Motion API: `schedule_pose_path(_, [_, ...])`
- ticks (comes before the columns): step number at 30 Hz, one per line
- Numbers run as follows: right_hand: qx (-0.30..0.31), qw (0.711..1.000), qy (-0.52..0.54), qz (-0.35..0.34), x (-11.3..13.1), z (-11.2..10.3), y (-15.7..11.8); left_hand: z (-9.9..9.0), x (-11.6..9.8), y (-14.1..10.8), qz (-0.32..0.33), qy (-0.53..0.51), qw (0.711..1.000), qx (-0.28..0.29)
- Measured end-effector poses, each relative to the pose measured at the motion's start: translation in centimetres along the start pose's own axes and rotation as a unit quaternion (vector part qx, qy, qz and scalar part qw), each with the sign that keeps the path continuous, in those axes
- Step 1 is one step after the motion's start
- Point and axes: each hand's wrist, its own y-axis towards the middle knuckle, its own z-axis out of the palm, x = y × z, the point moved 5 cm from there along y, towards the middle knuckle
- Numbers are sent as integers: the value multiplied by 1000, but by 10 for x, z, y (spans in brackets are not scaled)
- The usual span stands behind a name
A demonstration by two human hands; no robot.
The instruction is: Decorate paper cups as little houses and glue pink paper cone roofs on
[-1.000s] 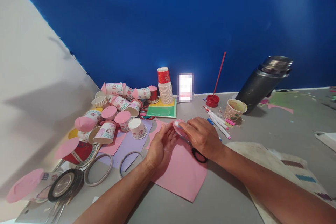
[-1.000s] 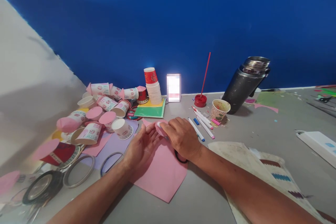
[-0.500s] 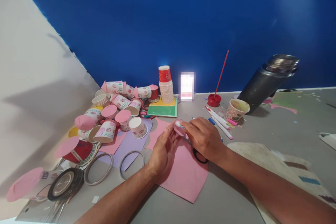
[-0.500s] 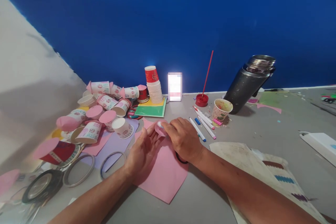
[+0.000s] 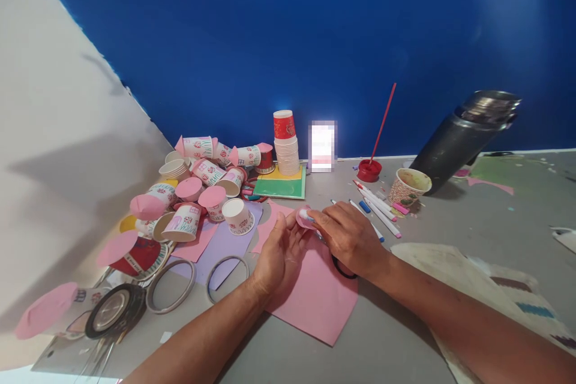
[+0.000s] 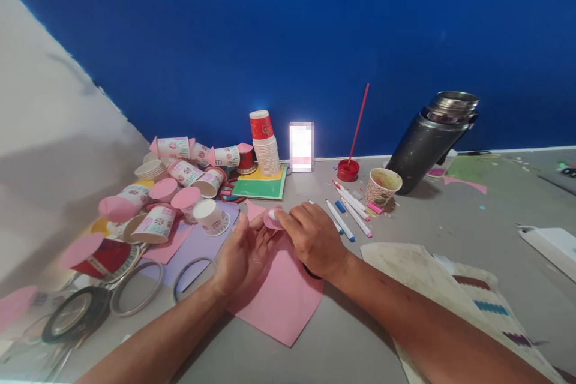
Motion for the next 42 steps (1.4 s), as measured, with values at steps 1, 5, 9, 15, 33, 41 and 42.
schedule_pose_path(1, [-5,1000,0,9,0,-1,0,1,1,-2,11,8,1000,3])
schedule_pose_path(5, [-29,999,3,33,-3,-3,2,2,3,-5,33,40,999,11])
schedule_pose_path(9, [-15,1000,22,-3,-1,-3,3,-1,1,1,17,41,999,19])
schedule_pose_path(15, [4,999,16,-46,2,0,0,6,-3,6,-48,-2,998,42])
schedule_pose_path(33, [4,999,13,-38,-2,0,1,-1,-2,3,-34,-7,999,-9])
schedule_pose_path(41, [-4,999,-50,-11,-1,0,-1,-4,-1,1,-13,-30,998,-49])
schedule_pose_path(42, [-7,999,-46,-1,-2,0,-1,-4,1,0,-5,-25,999,-47])
